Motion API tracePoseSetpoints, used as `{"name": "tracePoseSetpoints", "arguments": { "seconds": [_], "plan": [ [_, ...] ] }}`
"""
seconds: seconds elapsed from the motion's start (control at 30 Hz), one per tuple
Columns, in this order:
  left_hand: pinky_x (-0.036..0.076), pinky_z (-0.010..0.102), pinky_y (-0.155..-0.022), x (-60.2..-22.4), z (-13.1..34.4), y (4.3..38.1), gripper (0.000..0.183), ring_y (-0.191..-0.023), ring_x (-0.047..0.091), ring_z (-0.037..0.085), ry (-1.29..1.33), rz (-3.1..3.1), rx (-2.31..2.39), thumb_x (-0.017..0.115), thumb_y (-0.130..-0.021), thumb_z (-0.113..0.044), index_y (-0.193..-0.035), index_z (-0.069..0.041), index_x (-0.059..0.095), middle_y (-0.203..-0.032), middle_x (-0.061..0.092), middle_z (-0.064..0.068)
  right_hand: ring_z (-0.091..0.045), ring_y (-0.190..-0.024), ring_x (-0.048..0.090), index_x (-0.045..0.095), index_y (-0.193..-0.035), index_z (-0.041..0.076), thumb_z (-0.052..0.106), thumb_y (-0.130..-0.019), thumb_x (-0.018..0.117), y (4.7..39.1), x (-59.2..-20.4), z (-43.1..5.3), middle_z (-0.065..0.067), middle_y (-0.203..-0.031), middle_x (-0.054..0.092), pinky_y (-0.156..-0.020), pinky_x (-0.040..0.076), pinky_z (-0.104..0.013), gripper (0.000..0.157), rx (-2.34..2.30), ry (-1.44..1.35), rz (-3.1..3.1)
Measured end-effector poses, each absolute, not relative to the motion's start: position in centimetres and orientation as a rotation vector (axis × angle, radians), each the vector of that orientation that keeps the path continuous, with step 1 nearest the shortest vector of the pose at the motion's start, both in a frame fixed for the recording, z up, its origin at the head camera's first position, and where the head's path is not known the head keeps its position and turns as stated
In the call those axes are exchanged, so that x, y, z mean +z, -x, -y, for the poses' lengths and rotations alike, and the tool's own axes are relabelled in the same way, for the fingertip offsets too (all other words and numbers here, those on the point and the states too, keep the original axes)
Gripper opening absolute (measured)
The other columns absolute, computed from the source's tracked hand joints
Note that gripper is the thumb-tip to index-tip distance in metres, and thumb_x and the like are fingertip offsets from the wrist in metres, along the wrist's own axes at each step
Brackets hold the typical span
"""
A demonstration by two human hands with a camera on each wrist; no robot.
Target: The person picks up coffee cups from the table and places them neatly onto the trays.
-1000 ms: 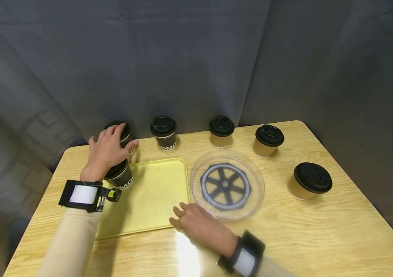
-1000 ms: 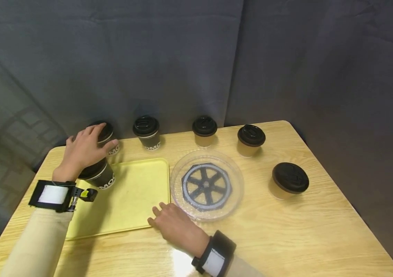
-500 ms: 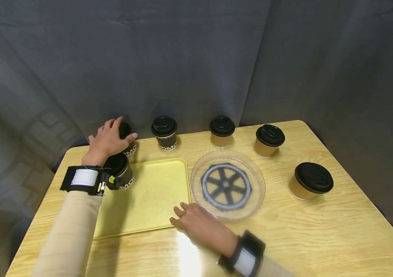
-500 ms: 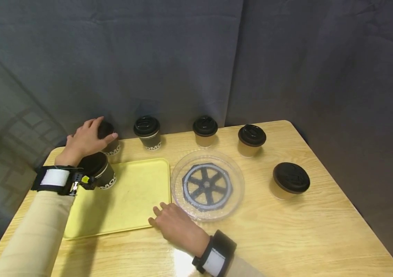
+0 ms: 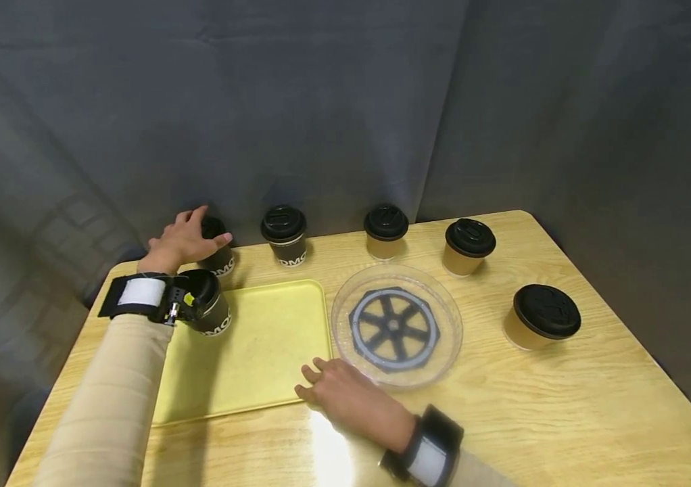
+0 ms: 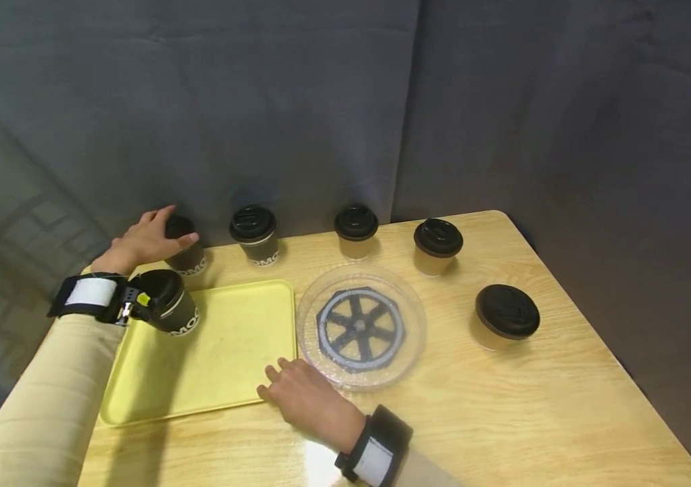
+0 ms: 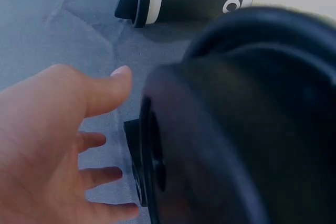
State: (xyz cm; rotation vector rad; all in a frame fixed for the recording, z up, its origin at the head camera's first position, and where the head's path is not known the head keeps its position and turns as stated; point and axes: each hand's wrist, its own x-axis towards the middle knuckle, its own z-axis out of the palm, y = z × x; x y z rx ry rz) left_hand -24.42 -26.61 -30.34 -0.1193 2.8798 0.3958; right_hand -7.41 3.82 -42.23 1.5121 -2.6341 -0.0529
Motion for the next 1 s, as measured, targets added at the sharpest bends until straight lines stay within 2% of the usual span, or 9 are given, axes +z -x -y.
{"name": "tracePoseSetpoints", "arguments": {
  "seconds": [0.47,0.63,1.0],
  "plan": [
    [0.02,0.081,-0.1,-30.12,27.38,24.06,0.088,-0.134,0.019,0.064,0.152,-2.816,0.345,0.05,-0.096,-0.047,-0.156,-0.008,0.0,-0.156,0.003,0.035,-0.023,-0.124,0.06,0.062,-0.128,0.033,0.024,-0.095,0.057,6.93,-42.0,-3.37,0.0,-0.136,0.06,-0.102,0.049,-0.034,0.035,-0.068,-1.521,2.662],
    [0.019,0.081,-0.101,-30.28,27.43,24.2,0.082,-0.135,0.019,0.062,0.143,-2.832,0.354,0.05,-0.097,-0.043,-0.156,-0.007,0.006,-0.155,0.005,0.034,-0.023,-0.125,0.059,0.062,-0.128,0.033,0.022,-0.094,0.058,6.88,-41.92,-3.45,0.0,-0.137,0.06,-0.103,0.049,-0.034,0.036,-0.088,-1.516,2.669],
    [0.028,0.075,-0.102,-30.41,27.28,24.22,0.075,-0.132,0.026,0.059,0.139,-2.851,0.355,0.05,-0.097,-0.038,-0.155,-0.006,0.014,-0.151,0.012,0.036,-0.023,-0.124,0.06,0.062,-0.128,0.032,0.021,-0.094,0.059,6.91,-41.99,-3.62,0.0,-0.136,0.06,-0.101,0.05,-0.034,0.036,-0.092,-1.516,2.658]
  ]
}}
